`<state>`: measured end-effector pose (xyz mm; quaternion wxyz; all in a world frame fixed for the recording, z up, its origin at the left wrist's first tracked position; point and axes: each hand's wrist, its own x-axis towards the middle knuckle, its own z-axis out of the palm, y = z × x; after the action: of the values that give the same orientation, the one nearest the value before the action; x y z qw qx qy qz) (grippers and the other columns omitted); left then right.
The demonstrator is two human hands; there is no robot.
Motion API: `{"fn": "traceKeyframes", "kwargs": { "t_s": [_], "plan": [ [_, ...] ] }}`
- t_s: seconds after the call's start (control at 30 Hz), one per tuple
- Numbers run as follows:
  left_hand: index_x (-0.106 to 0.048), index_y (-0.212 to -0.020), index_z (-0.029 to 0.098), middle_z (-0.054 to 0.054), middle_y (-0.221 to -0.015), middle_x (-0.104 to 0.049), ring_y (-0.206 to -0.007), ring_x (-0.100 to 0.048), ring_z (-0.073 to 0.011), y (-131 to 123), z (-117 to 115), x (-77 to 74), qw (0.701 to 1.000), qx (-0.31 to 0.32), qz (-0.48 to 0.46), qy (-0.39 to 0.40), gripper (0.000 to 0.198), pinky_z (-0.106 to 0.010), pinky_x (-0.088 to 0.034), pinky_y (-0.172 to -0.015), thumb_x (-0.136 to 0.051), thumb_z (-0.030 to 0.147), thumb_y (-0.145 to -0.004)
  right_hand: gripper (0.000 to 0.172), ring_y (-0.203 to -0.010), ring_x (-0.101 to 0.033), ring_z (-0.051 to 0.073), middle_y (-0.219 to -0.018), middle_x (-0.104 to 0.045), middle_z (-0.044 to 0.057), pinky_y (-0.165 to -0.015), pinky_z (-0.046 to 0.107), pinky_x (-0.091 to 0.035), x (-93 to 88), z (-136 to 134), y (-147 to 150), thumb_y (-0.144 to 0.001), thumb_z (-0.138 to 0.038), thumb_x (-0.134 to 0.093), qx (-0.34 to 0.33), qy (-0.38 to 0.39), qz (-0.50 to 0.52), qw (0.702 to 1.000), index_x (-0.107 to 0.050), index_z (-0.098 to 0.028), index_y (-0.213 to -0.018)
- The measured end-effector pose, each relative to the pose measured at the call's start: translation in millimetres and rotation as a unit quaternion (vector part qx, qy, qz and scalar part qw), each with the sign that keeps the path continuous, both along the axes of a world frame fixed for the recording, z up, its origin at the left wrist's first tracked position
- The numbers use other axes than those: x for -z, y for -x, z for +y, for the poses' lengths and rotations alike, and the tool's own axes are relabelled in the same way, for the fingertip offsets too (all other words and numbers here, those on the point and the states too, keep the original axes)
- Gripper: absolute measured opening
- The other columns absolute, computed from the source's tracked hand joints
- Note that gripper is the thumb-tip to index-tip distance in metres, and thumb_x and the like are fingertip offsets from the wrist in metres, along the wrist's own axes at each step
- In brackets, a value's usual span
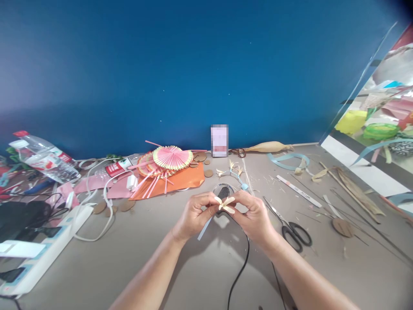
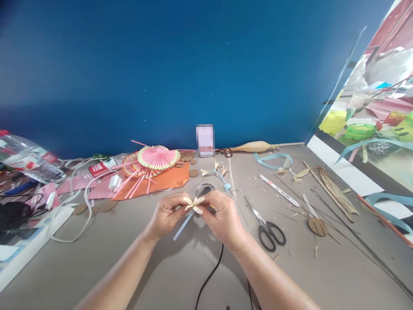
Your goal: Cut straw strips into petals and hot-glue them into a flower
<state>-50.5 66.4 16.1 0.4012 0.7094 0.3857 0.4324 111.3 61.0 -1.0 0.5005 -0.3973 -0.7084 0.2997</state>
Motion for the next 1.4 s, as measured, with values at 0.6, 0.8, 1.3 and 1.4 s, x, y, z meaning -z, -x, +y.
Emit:
{"fn": "traceKeyframes", "kwargs": {
  "t_s": [0.6, 0.8, 1.3, 1.4],
  "plan": [
    [-0.062, -0.066, 0.015, -0.003, -0.075, -0.06, -0.059, -0.049, -0.0088, -10.9, 8.4, 18.7, 0.912, -0.094, -0.332, 0.223, 0.017, -0.019, -0.039, -0.05, -0.069, 0.031, -0.062, 0.02, -0.058, -0.054, 0.013, -0.069, -0.063, 0.003, -0.052, 0.022, -0.043, -1.0, -0.8, 8.8, -0.076, -0.031, -0.051, 0.032, 0.169, 0.024, 0.985, -0.062, -0.015, -0.081],
    [-0.061, -0.06, 0.014, -0.002, -0.073, -0.055, -0.061, -0.047, -0.0079, -9.3, 9.4, 18.6, 0.91, -0.069, -0.341, 0.223, 0.016, -0.018, -0.037, -0.05, -0.068, 0.027, -0.064, 0.02, -0.057, -0.053, 0.012, -0.068, -0.063, 0.003, -0.049, 0.021, -0.04, 5.9, -2.0, 13.2, -0.075, -0.031, -0.053, -0.042, 0.228, 0.046, 0.972, -0.064, -0.015, -0.081],
    [-0.063, -0.063, 0.012, -0.003, -0.072, -0.056, -0.058, -0.048, -0.009, -7.4, 6.6, 16.8, 0.926, -0.005, -0.319, 0.2, 0.017, -0.021, -0.036, -0.052, -0.066, 0.029, -0.064, 0.013, -0.05, -0.046, 0.009, -0.058, -0.056, -0.001, -0.045, 0.019, -0.035, 19.3, -0.3, 17.6, -0.074, -0.025, -0.052, -0.007, 0.201, 0.039, 0.979, -0.062, -0.016, -0.069],
    [-0.064, -0.065, 0.013, -0.002, -0.069, -0.056, -0.053, -0.046, -0.0071, -7.9, 6.9, 17.7, 0.931, -0.022, -0.311, 0.191, 0.017, -0.02, -0.035, -0.051, -0.071, 0.028, -0.06, 0.013, -0.046, -0.043, 0.008, -0.056, -0.055, -0.001, -0.042, 0.018, -0.033, 22.0, -0.1, 17.8, -0.074, -0.025, -0.052, -0.007, 0.195, 0.032, 0.98, -0.062, -0.017, -0.07]
  ]
}}
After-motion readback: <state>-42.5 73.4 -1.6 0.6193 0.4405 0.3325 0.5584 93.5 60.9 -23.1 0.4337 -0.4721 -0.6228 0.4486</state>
